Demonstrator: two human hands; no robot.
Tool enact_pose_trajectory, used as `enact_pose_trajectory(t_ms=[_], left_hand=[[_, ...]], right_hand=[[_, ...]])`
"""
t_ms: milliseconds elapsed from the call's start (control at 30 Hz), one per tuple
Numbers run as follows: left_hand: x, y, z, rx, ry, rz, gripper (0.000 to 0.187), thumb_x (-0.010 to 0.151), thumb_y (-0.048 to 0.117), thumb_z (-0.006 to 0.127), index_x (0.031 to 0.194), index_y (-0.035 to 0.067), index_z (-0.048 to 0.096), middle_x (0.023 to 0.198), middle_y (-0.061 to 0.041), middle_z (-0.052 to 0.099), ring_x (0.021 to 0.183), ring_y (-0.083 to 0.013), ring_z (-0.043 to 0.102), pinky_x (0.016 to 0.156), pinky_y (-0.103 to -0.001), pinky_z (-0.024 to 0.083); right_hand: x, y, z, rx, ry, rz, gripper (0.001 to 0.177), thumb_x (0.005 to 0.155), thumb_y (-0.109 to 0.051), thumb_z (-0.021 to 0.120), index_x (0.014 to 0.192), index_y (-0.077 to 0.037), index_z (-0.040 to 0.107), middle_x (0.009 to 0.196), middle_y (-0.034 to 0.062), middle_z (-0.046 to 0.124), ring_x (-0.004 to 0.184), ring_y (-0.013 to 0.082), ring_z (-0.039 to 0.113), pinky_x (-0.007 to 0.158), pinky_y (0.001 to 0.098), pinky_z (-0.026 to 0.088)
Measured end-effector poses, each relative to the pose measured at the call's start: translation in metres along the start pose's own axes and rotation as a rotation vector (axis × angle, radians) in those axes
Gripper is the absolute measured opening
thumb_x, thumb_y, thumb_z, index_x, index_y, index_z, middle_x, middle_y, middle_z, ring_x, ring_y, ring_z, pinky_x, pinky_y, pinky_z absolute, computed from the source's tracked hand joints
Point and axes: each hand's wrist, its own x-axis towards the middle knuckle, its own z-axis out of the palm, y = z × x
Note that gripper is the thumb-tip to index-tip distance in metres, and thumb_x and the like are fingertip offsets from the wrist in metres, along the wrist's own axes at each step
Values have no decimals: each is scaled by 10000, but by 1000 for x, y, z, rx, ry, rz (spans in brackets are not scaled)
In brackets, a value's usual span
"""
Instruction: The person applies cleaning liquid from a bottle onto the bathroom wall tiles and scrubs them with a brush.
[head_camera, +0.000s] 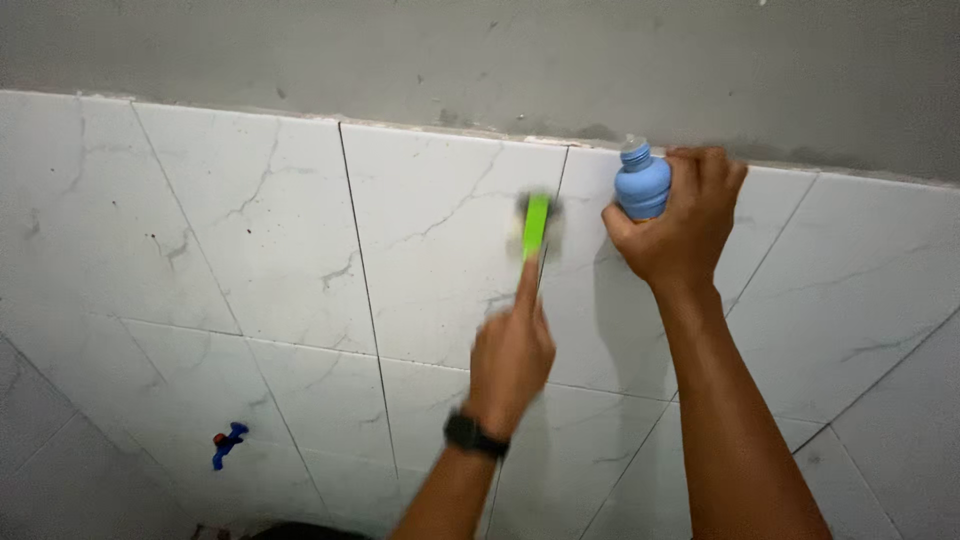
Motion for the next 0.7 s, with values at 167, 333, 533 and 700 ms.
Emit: enact_pose_trajectory(t_ms=[167,333,533,700], left_hand=[[50,15,-18,66,15,13,626,1000,139,552,1582,153,322,516,-80,583,403,-232,542,382,-392,452],[-14,-5,1,50,-50,-5,655,985,124,551,1592,136,306,557,-87,612,431,-218,577,383,-385,466],[11,-2,-10,51,127,137,663,947,104,584,1570,97,358,586,-113,611,474,-276,566,427,-427,452],[58,27,-31,-26,-51,14,595,1006,121,520,1566,98,320,521,-116,601,400,-263,574,383,-406,492]], right_hand=[[1,2,0,-59,31,-59,594,699,-272,850,1190,-37,612,1190,115,504,1112,308,446,858,439,494],[-4,0,-2,-40,-2,-14,578,719,-248,840,1203,-45,599,1196,116,505,1117,314,449,850,446,491],[-2,3,-2,-67,28,-89,573,709,-269,855,1172,-41,606,1154,122,493,1083,321,459,826,471,476],[-1,-2,-3,-28,38,-50,489,752,-241,847,1122,-42,597,1176,99,505,1155,327,446,882,452,488]])
